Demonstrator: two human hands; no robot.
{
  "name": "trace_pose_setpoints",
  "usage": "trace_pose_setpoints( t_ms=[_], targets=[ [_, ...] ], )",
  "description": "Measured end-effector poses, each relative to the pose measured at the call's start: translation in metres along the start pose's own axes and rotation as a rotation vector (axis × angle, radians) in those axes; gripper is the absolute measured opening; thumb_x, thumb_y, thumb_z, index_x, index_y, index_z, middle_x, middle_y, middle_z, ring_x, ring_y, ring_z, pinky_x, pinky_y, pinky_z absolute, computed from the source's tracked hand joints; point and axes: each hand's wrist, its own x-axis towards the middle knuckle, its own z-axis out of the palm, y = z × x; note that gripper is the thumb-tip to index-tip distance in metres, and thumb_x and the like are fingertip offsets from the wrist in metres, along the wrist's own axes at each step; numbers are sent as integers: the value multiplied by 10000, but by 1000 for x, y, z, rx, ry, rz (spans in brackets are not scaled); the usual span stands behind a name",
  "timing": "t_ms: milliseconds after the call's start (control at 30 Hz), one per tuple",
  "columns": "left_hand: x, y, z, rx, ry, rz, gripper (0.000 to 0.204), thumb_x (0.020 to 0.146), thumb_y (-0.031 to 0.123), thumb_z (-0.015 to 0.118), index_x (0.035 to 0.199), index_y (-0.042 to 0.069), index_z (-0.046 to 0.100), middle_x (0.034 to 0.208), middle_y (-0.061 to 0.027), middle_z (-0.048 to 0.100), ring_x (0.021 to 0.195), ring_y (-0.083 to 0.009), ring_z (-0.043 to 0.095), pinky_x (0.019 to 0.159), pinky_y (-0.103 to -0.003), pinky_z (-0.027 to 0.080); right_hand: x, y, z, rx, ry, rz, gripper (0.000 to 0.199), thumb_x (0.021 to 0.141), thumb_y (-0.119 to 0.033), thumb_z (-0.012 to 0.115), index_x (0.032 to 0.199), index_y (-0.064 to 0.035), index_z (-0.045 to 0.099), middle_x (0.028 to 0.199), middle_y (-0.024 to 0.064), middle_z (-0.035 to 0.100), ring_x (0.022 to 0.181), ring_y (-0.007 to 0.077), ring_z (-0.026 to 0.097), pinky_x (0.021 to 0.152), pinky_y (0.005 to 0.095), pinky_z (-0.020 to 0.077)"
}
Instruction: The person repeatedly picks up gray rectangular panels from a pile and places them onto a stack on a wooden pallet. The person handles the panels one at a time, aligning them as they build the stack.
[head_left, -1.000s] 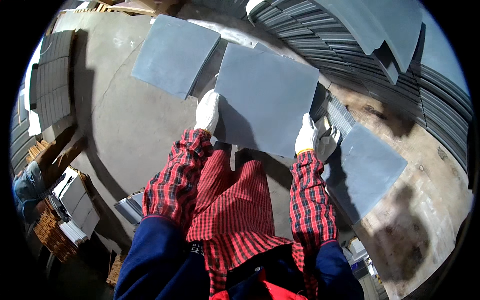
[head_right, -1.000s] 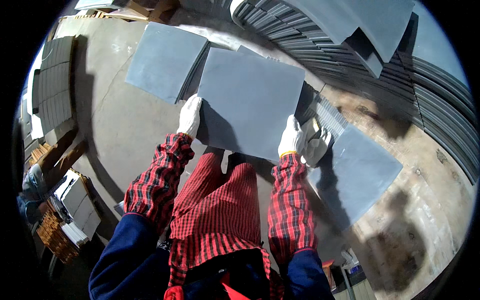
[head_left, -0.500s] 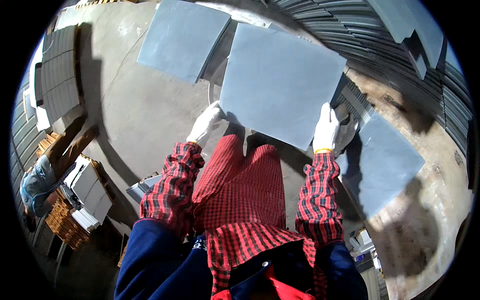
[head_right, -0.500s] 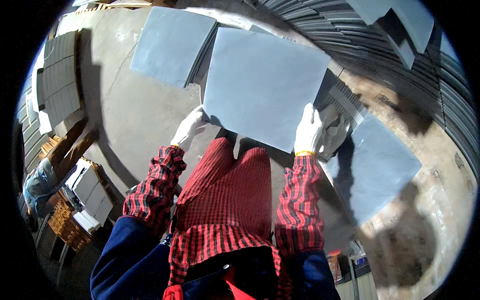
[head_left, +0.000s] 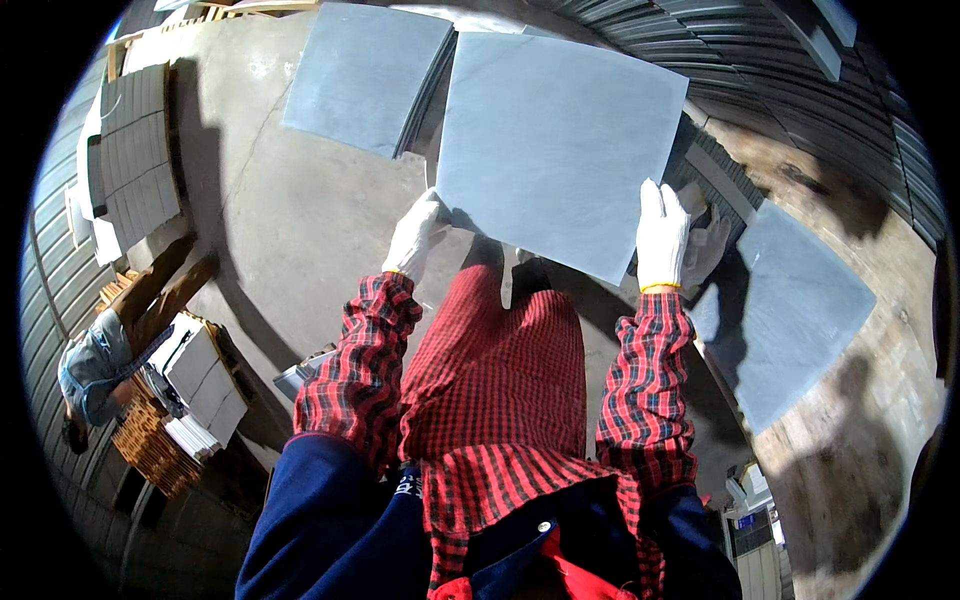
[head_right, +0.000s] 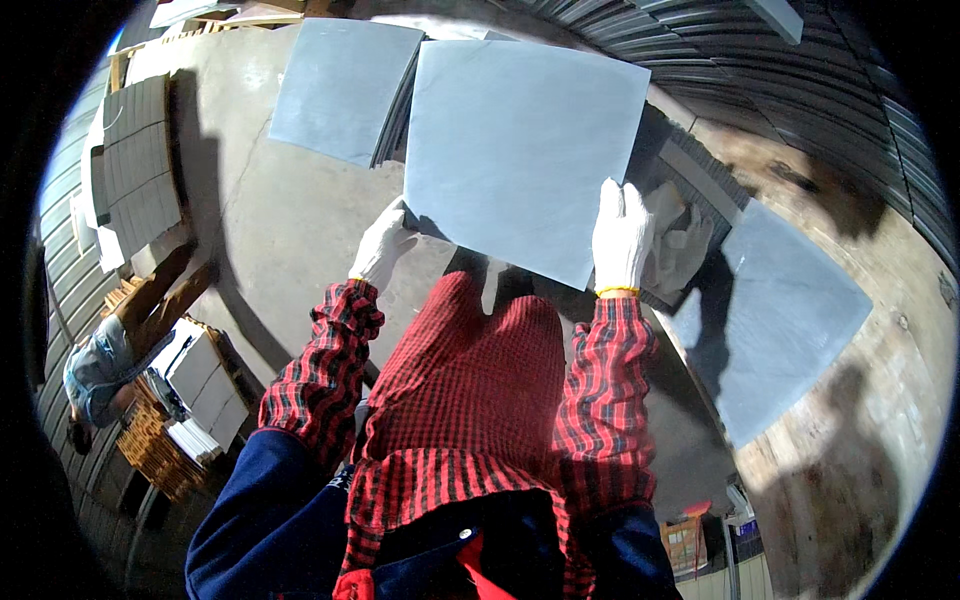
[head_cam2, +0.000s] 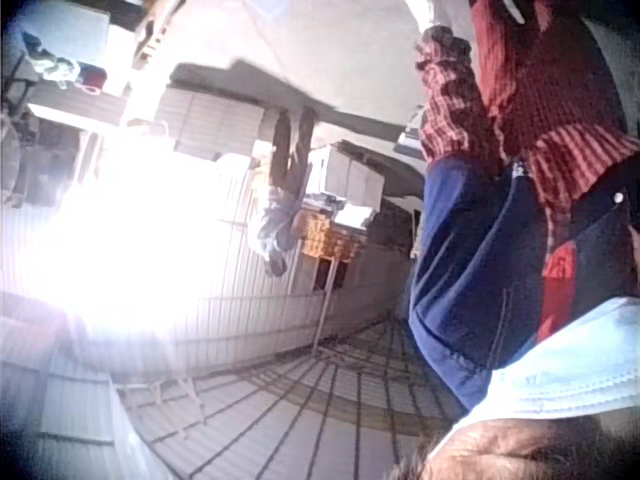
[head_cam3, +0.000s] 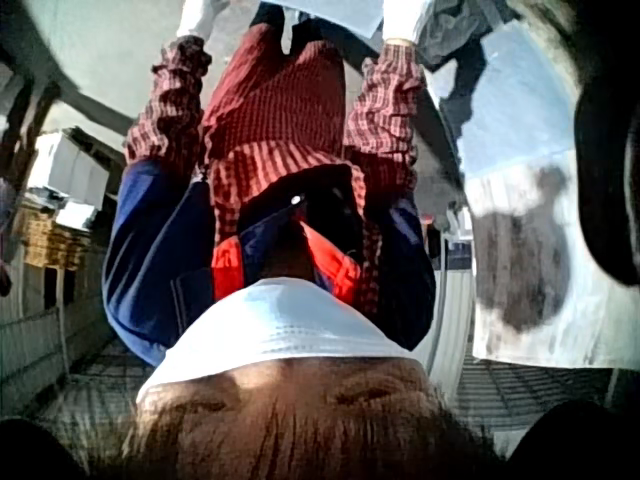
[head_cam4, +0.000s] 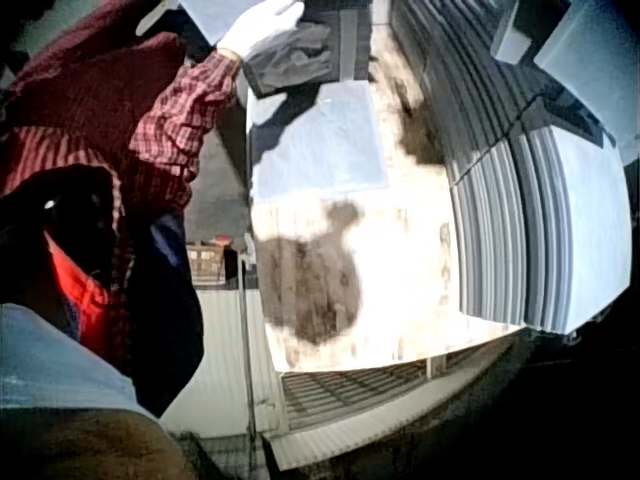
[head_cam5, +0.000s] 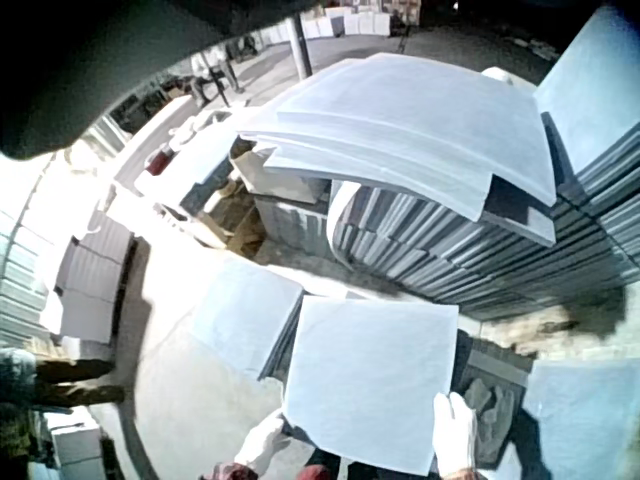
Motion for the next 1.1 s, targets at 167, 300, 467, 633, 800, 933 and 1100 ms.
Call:
trace_pose_setpoints(
  t_ms=[167, 300, 467, 633, 800, 933, 1100],
  targets=[
    [-6, 2, 2, 55, -11, 47, 558, 979, 351, 476, 1504, 168, 434, 1347, -10, 560, 1176, -182, 537, 1025, -389, 378, -1, -2, 2, -54, -121, 200, 496, 979, -348, 569, 1223, 82, 604, 1145, 282, 657, 1021, 391, 636, 901, 414, 480],
    [-13, 6, 11, 74, 76, 64, 544, 980, 328, 489, 1498, 168, 442, 1349, -16, 560, 1179, -210, 540, 1026, -424, 378, -7, 9, 1, -148, -118, 105, 487, 976, -357, 579, 1274, 28, 599, 1176, 245, 659, 1058, 363, 634, 931, 406, 481],
    [-10, -2, 13, 137, 111, 100, 493, 989, 298, 469, 1470, 195, 473, 1333, -29, 569, 1177, -235, 539, 1023, -455, 375, -41, 11, -50, -164, -46, -78, 447, 971, -306, 605, 1293, 4, 589, 1178, 213, 665, 1085, 335, 637, 938, 401, 494],
    [18, -25, -4, 331, 178, 261, 349, 965, 264, 471, 1267, 115, 560, 1143, -94, 635, 1070, -242, 580, 943, -401, 428, -96, -20, -156, -206, 299, 71, 429, 963, -235, 628, 1309, 10, 570, 1262, 215, 626, 1123, 342, 626, 988, 410, 469],
    [14, -11, -1, 340, 146, 292, 243, 929, 191, 503, 1107, 62, 606, 943, -73, 636, 814, -179, 563, 753, -330, 462, -128, 5, -238, -824, 572, -170, 402, 936, -240, 656, 1275, -28, 610, 1317, 187, 600, 1255, 378, 534, 1049, 470, 432],
    [23, -24, 2, 226, 154, 289, 219, 949, 190, 496, 1091, 69, 612, 921, -20, 599, 763, -134, 517, 703, -308, 443, -138, 19, -252, -1225, 365, -81, 517, 888, -330, 679, 1339, -97, 582, 1483, 135, 473, 1423, 369, 330, 1161, 494, 285],
    [17, -22, 14, 32, 200, 134, 274, 980, 277, 476, 1200, 173, 602, 1065, 30, 614, 954, -112, 544, 784, -293, 390, -126, 46, -273, -1177, 178, -183, 564, 842, -316, 710, 1350, -112, 577, 1519, 139, 422, 1432, 387, 307, 1168, 513, 255]
  ],
)
